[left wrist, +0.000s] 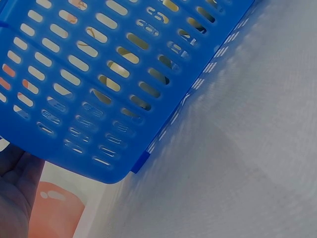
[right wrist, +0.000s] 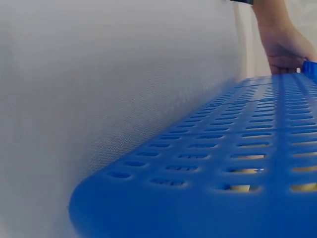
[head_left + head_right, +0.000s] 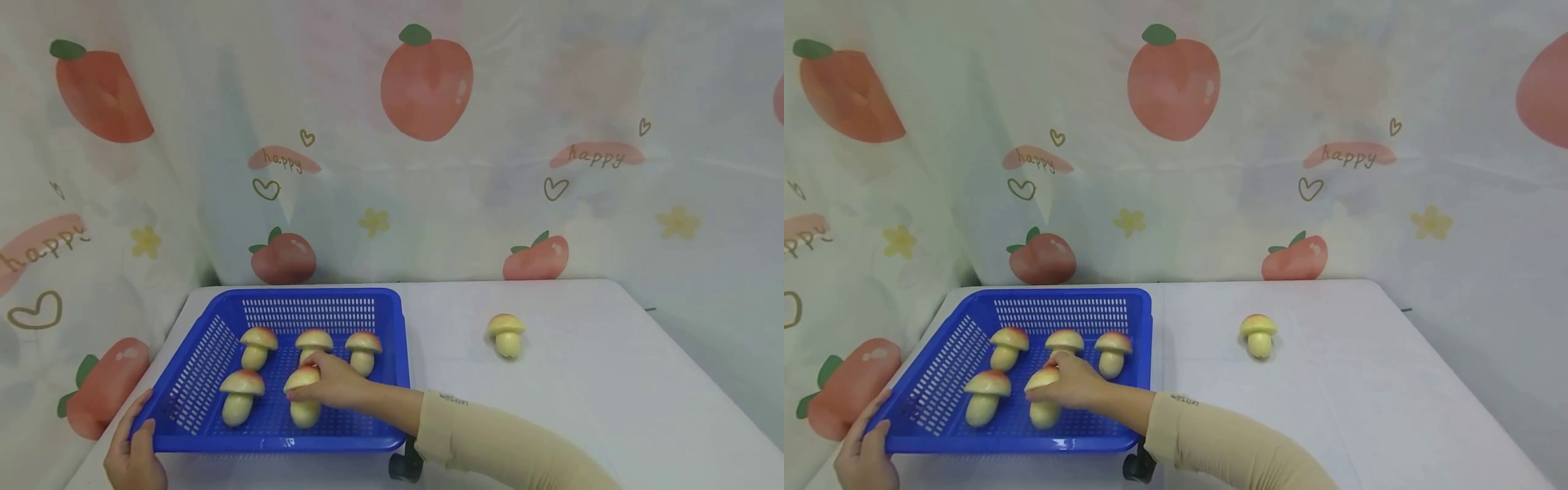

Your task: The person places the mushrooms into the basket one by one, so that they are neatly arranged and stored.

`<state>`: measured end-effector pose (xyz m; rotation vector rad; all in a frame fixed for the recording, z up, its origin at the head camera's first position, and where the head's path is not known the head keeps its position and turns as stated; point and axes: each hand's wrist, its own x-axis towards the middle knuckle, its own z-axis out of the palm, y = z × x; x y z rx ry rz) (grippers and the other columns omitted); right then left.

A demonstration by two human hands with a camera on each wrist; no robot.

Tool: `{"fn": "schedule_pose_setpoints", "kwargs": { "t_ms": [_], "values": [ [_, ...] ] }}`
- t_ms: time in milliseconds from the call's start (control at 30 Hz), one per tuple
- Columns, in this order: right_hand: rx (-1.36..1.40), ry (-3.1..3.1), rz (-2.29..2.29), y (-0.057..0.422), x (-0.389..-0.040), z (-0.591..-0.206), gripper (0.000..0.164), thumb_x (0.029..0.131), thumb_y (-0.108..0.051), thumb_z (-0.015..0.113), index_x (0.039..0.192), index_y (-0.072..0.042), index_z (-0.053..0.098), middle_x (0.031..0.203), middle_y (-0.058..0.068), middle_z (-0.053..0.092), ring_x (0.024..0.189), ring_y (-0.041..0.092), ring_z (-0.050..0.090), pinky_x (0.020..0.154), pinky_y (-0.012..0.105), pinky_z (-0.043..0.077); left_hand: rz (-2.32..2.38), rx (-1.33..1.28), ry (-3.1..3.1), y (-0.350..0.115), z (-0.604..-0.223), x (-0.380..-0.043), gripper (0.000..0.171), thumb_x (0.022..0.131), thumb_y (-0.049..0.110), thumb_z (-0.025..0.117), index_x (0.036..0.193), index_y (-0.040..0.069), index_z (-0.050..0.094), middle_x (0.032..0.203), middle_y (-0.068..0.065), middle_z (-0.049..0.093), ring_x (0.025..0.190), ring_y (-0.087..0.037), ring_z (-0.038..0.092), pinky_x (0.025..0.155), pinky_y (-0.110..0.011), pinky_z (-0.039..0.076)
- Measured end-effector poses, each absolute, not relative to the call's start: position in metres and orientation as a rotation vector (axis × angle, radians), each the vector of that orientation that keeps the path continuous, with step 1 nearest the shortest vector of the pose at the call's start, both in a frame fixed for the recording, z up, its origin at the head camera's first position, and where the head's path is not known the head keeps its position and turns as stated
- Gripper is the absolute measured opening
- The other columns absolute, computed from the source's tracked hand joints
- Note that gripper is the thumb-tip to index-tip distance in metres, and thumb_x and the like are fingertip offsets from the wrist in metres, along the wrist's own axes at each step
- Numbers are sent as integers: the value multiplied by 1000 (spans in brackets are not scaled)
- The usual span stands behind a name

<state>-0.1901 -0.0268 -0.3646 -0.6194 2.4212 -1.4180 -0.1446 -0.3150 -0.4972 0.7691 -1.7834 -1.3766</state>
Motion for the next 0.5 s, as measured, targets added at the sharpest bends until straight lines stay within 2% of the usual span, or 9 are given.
{"fn": "schedule_pose_setpoints", "kwargs": {
  "t_ms": [167, 367, 500],
  "values": [
    [-613, 2481, -1344, -26, -189, -364, 31, 73, -21, 74, 92, -7, 54, 78, -5, 53, 69, 8, 49, 65, 23, 42, -1434, 740, -1740, -314, -497, -145, 40, 94, 10, 39, 124, 28, 59, 128, 6, 53, 114, -9, 49, 97, -21, 34],
    [-563, 2491, -1320, -27, -189, -365, 31, 73, -23, 74, 92, -7, 54, 77, -5, 53, 69, 10, 49, 64, 24, 42, -1382, 756, -1787, -314, -499, -145, 41, 94, 13, 38, 126, 31, 56, 129, 8, 52, 115, -9, 48, 99, -28, 34],
    [-532, 2485, -1313, -28, -187, -365, 31, 73, -23, 73, 92, -6, 55, 78, -4, 54, 71, 11, 50, 66, 25, 43, -1367, 761, -1795, -314, -497, -145, 40, 94, 13, 39, 125, 32, 57, 128, 7, 53, 113, -9, 50, 97, -28, 37]
  ]
}}
